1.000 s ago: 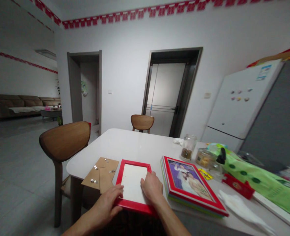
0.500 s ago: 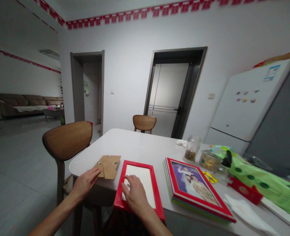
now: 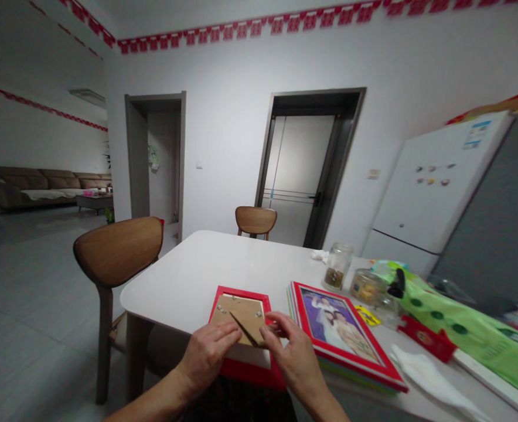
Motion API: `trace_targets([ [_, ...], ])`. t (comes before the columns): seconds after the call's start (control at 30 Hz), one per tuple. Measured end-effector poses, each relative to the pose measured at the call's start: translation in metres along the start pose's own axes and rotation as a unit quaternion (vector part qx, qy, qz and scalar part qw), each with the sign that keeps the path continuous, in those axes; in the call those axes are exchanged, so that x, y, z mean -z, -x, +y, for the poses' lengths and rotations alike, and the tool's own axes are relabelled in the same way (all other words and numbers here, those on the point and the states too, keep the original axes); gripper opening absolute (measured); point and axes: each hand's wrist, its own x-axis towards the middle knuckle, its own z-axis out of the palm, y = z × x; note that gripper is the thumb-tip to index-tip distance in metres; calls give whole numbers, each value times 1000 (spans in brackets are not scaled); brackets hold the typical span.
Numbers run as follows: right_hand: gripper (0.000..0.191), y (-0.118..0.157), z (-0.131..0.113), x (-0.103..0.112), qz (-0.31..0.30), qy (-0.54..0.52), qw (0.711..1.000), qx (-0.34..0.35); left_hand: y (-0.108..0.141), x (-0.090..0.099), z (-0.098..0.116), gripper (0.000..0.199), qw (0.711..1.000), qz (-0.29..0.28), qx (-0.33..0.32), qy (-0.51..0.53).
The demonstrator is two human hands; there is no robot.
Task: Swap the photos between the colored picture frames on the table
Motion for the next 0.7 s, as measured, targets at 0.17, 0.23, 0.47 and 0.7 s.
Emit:
trace_targets([
  [0.17,38,10,28,-7,-44,57,997,6,13,-21,12,16,996,-81,26,7],
  [0.23,36,9,34,-15,-61,96,993,34,14,-25,11,15,994,-97,47,3],
  [0.47,35,-1,38,-36,-105,195,972,79,7,-9,6,17,973,-188,118,64],
  [0.7,25,5,38,-45,-90,245,959,110,21,8,-6,33,959,-219,157,89],
])
